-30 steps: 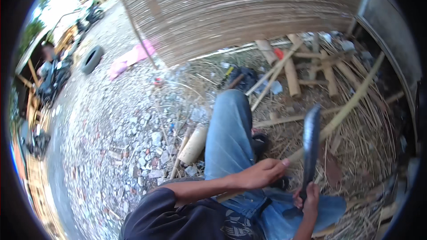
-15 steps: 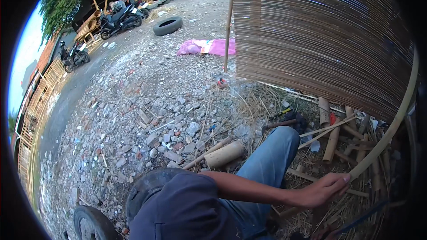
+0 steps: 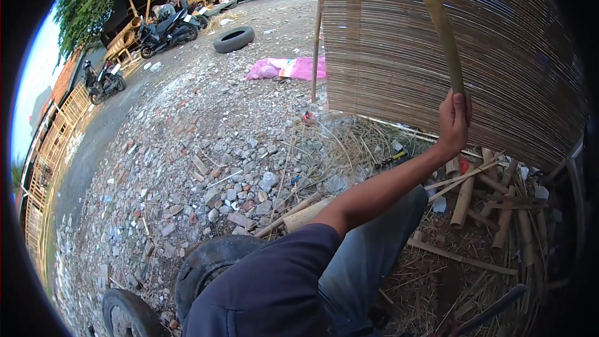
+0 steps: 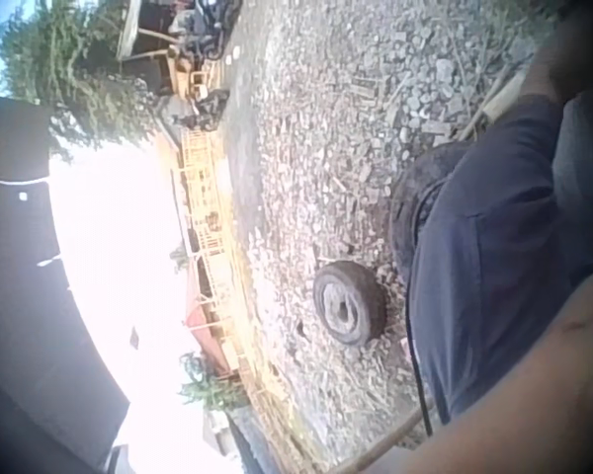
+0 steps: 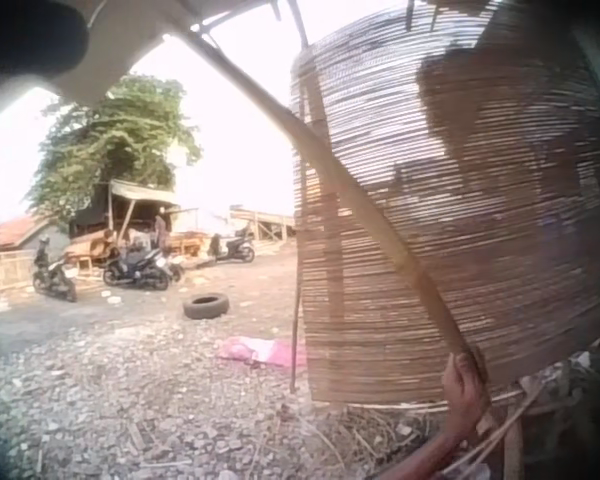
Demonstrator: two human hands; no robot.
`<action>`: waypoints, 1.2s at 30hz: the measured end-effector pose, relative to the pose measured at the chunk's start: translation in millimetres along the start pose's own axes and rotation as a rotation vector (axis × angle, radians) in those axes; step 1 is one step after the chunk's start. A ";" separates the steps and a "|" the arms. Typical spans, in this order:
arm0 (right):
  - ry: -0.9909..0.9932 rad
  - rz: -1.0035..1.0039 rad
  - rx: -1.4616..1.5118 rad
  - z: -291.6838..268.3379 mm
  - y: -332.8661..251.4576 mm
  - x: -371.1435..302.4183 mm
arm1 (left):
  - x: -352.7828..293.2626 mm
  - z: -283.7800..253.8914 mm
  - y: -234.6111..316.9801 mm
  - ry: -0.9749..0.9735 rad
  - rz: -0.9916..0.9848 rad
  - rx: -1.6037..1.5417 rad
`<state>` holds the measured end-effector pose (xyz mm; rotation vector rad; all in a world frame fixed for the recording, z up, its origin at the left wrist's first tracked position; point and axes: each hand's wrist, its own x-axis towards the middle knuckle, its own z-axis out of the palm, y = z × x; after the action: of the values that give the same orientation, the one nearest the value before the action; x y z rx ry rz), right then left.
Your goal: Peeling and shaving a bamboo strip using a machete.
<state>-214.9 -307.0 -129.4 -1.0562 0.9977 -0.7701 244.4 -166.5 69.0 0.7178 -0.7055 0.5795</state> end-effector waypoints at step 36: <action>-0.109 -0.247 -0.566 26.6 -5.0 1.3 | 46.5 17.3 48.1 -0.812 0.224 0.990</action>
<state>-190.0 -300.8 -120.7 -1.7169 1.0276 -0.6290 234.3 -138.8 131.5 1.8709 -1.2677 0.8537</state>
